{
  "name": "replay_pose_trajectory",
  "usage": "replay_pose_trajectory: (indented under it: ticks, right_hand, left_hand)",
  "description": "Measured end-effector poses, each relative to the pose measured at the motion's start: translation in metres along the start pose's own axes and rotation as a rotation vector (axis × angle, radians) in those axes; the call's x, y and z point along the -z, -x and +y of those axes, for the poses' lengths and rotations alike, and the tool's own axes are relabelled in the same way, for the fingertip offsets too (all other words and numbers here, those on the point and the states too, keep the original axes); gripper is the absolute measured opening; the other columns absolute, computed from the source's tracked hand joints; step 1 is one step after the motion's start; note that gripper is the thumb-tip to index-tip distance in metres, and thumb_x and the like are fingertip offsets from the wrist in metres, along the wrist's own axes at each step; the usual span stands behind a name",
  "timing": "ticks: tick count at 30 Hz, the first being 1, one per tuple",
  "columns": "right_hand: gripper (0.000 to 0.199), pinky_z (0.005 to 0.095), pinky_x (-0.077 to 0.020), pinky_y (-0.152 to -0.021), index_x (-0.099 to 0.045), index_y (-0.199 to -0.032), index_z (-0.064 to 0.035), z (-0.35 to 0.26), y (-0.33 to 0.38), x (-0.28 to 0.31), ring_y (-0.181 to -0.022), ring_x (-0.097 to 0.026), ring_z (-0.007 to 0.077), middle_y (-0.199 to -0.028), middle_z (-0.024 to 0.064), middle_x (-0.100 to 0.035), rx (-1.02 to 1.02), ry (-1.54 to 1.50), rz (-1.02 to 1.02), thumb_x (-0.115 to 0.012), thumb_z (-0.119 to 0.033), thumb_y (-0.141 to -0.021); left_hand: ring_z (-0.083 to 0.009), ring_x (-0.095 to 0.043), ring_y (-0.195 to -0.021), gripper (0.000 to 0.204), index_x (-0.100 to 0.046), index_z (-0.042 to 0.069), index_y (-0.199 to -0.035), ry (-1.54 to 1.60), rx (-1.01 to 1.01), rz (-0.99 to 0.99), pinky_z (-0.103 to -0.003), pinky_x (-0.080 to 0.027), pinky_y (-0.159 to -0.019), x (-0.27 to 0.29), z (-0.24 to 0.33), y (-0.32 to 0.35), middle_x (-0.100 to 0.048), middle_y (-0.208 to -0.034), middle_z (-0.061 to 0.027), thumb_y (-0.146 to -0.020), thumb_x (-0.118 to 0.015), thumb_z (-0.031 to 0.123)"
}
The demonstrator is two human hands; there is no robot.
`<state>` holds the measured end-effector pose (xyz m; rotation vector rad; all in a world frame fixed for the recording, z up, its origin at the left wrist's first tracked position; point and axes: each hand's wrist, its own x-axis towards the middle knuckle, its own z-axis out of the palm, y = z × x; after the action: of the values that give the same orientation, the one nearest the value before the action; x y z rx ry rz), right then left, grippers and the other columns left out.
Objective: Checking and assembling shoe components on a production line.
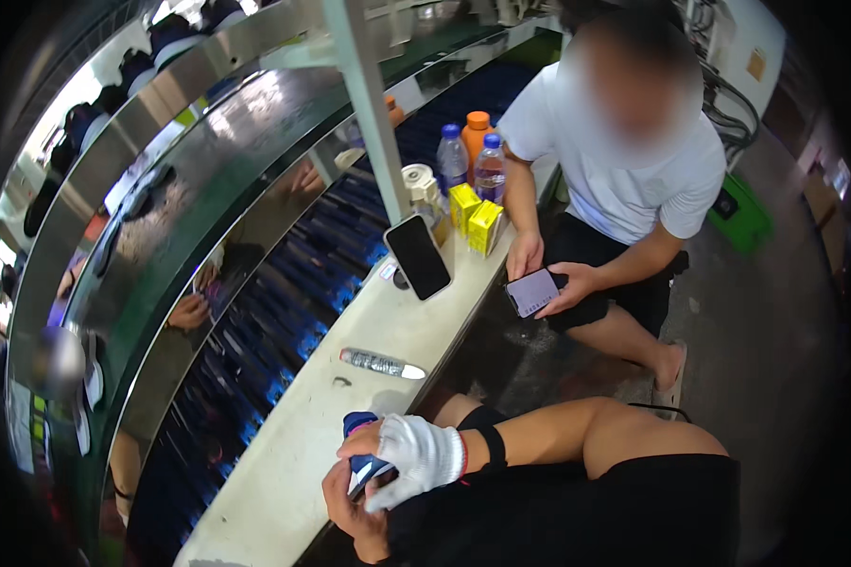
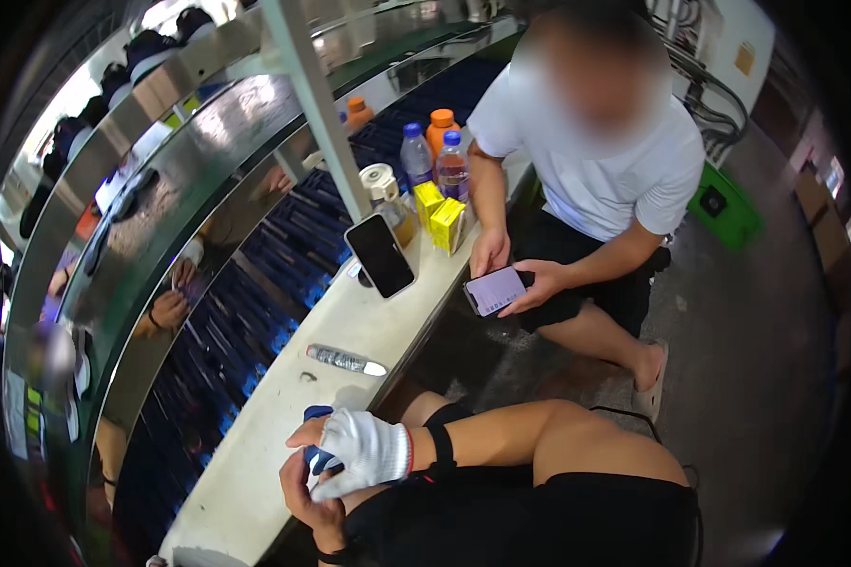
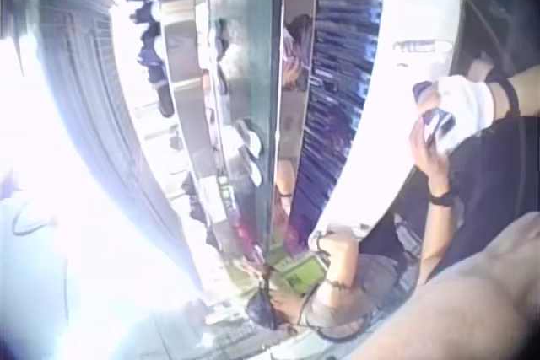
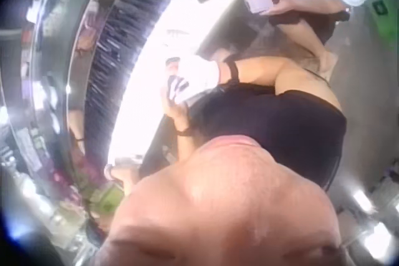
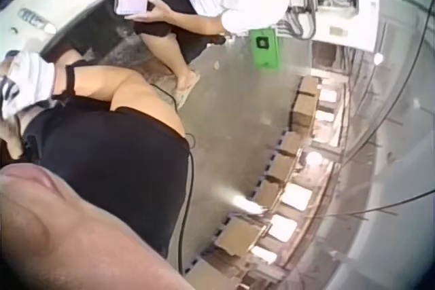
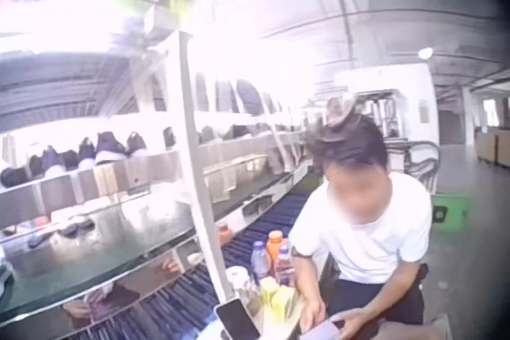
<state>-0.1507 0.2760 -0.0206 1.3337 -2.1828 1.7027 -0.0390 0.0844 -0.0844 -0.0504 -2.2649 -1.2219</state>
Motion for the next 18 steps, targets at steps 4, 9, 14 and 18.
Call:
replay_pose_trajectory:
  ticks: [4, 9, 14, 18]
  right_hand:
    - [0.061, 0.0484, -0.0583, -0.082, -0.071, -0.124, -0.0051, 0.001, 0.0, -0.008, -0.097, -0.074, 0.0406, -0.114, 0.0175, -0.077, 0.052, 0.061, 0.128, -0.088, -0.052, -0.088]
    - [0.055, 0.0445, -0.0578, -0.071, -0.073, -0.107, -0.0067, 0.004, -0.001, -0.017, -0.079, -0.074, 0.0351, -0.101, 0.0113, -0.078, 0.109, 0.197, 0.15, -0.089, -0.055, -0.086]
    - [0.061, 0.0414, -0.0579, -0.07, -0.073, -0.106, -0.007, 0.003, -0.012, -0.025, -0.079, -0.073, 0.0328, -0.099, 0.009, -0.077, 0.171, 0.197, 0.127, -0.089, -0.06, -0.082]
    - [0.06, 0.0418, -0.0631, -0.082, -0.075, -0.108, -0.0053, 0.005, -0.023, -0.01, -0.092, -0.078, 0.0333, -0.103, 0.013, -0.078, 0.128, 0.163, 0.004, -0.097, -0.051, -0.076]
  left_hand:
    - [-0.0336, -0.071, -0.109, 0.026, -0.07, -0.003, -0.124, -0.028, -0.089, 0.14, -0.041, -0.057, -0.097, -0.013, 0.016, 0.003, -0.07, -0.116, -0.0181, -0.104, -0.076, 0.013]
    - [-0.0277, -0.064, -0.097, 0.02, -0.064, -0.002, -0.115, -0.099, 0.041, 0.133, -0.037, -0.052, -0.091, -0.008, 0.026, 0.013, -0.063, -0.107, -0.0138, -0.097, -0.074, -0.001]
    - [-0.0232, -0.05, -0.092, 0.043, -0.051, 0.004, -0.102, 0.101, 0.181, 0.125, -0.034, -0.045, -0.087, -0.005, 0.016, 0.018, -0.049, -0.099, -0.0071, -0.087, -0.089, 0.015]
    - [-0.0222, -0.047, -0.078, 0.058, -0.052, 0.007, -0.093, 0.127, 0.097, 0.22, -0.036, -0.038, -0.07, -0.024, 0.012, 0.009, -0.05, -0.088, -0.0066, -0.093, -0.09, 0.051]
